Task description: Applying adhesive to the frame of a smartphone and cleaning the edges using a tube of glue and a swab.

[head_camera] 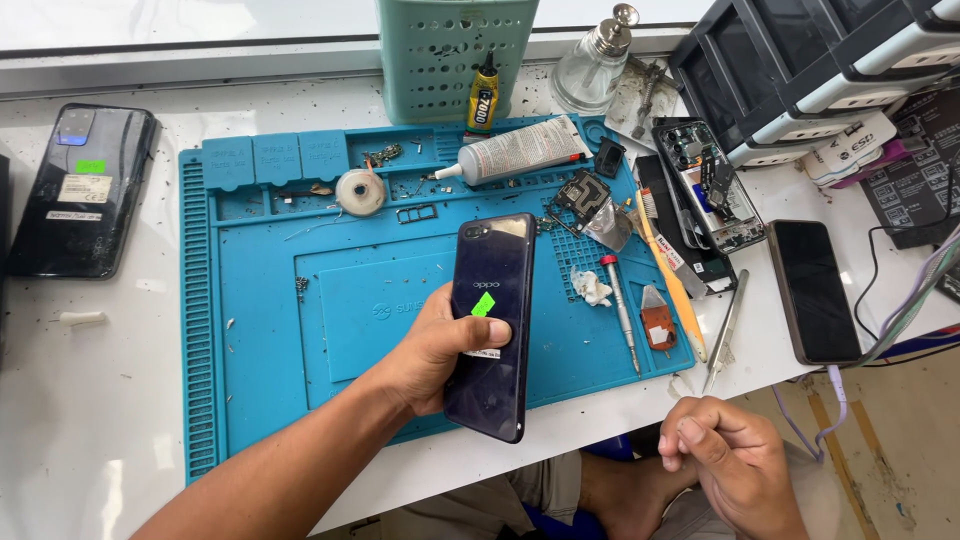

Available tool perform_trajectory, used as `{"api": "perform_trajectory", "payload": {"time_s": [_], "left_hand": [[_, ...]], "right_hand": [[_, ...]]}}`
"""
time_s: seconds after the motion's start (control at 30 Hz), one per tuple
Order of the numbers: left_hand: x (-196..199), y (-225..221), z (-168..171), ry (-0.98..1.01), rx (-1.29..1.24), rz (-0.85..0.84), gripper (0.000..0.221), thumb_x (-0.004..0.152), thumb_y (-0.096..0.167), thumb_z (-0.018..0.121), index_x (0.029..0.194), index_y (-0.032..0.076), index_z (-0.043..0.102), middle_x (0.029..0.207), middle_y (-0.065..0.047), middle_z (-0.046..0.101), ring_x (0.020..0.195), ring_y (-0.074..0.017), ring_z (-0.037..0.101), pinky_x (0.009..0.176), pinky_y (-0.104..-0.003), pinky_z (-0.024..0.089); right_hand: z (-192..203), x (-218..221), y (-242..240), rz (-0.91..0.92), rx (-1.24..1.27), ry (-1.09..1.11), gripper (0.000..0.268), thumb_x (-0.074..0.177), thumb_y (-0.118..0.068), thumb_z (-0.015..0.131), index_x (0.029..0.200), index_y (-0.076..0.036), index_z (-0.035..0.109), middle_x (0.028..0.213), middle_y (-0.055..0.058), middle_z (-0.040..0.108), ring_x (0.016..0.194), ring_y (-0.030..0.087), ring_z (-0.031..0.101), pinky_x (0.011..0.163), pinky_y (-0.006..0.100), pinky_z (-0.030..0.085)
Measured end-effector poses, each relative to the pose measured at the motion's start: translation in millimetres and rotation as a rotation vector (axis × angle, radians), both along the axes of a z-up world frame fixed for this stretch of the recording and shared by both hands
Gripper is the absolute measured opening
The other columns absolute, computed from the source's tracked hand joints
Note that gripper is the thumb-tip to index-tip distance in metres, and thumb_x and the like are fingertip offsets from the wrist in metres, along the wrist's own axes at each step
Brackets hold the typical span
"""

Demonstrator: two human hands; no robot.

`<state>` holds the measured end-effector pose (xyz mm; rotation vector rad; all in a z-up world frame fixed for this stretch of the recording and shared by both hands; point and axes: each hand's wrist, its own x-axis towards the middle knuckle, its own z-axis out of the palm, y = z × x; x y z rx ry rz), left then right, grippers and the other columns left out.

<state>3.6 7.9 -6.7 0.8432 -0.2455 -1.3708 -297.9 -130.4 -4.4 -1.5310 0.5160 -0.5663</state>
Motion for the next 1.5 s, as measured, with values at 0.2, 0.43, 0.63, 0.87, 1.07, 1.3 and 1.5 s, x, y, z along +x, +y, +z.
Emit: {"api": "perform_trajectory", "payload": {"time_s": [0.2, 0.43, 0.63, 0.87, 1.07, 1.3, 1.5], "left_hand": [[-1.0, -2.8, -7.3, -0.024, 0.064, 0.055, 0.049, 0.060, 0.021, 0.085, 0.095, 0.008, 0.055, 0.072, -0.005, 0.055, 0.056, -0.0180, 0.056, 0.048, -0.039, 0.053], [1.1, -5.3, -18.8, -0.084, 0.184, 0.096, 0.055, 0.058, 0.022, 0.084, 0.102, 0.008, 0.055, 0.075, -0.007, 0.054, 0.060, -0.0213, 0.055, 0.049, -0.042, 0.051], [3.6, -7.9, -23.4, -0.081, 0.167, 0.134, 0.057, 0.058, 0.031, 0.087, 0.099, 0.009, 0.055, 0.073, -0.005, 0.052, 0.059, -0.0185, 0.052, 0.050, -0.039, 0.048], [0.2, -10.2, -28.1, -0.095, 0.192, 0.189, 0.048, 0.058, 0.019, 0.088, 0.092, 0.006, 0.057, 0.072, -0.006, 0.055, 0.058, -0.0179, 0.050, 0.049, -0.037, 0.044], [1.4, -10.4, -25.0, -0.117, 0.194, 0.151, 0.051, 0.056, 0.020, 0.089, 0.094, 0.004, 0.059, 0.073, -0.008, 0.056, 0.060, -0.0185, 0.051, 0.051, -0.036, 0.044], [2.5, -10.9, -21.3, -0.119, 0.212, 0.101, 0.048, 0.055, 0.017, 0.088, 0.093, 0.004, 0.061, 0.073, -0.008, 0.057, 0.061, -0.0184, 0.050, 0.052, -0.034, 0.042], [1.7, -10.6, -21.2, -0.100, 0.168, 0.093, 0.051, 0.056, 0.022, 0.091, 0.093, 0.004, 0.061, 0.072, -0.006, 0.056, 0.060, -0.0164, 0.049, 0.051, -0.033, 0.041]], "right_hand": [[30.7, -40.3, -47.8, -0.075, -0.107, -0.229, 0.004, 0.090, 0.001, 0.064, 0.093, -0.001, 0.067, 0.089, 0.018, 0.069, 0.075, 0.021, 0.069, 0.064, 0.027, 0.060], [-25.0, -255.9, -353.5, -0.549, -0.255, -0.170, 0.010, 0.123, -0.024, 0.046, 0.115, -0.030, 0.045, 0.103, -0.012, 0.037, 0.097, -0.005, 0.035, 0.098, 0.005, 0.031], [57.7, -85.1, -409.2, -0.770, -0.214, 0.228, 0.036, 0.105, -0.058, 0.061, 0.137, -0.041, 0.062, 0.114, -0.023, 0.065, 0.093, -0.002, 0.062, 0.077, 0.021, 0.048], [45.9, 15.6, -448.6, -0.674, -0.234, 0.651, 0.012, 0.114, -0.018, 0.054, 0.122, -0.027, 0.056, 0.076, 0.004, 0.055, 0.051, 0.013, 0.039, 0.042, 0.032, 0.024], [19.5, -5.9, -526.5, -0.530, -0.316, 0.914, 0.011, 0.116, -0.030, 0.057, 0.112, -0.022, 0.062, 0.069, 0.004, 0.053, 0.044, 0.015, 0.039, 0.034, 0.032, 0.020], [-21.2, -100.0, -690.0, -0.088, 0.043, 0.744, 0.041, 0.114, -0.034, 0.034, 0.146, -0.023, 0.057, 0.078, -0.004, 0.056, 0.051, 0.015, 0.047, 0.037, 0.030, 0.025], [-23.6, -84.8, -671.9, -0.203, -0.043, 0.812, 0.049, 0.114, -0.038, 0.027, 0.152, -0.018, 0.051, 0.075, -0.005, 0.048, 0.050, 0.013, 0.034, 0.040, 0.034, 0.014]]}}
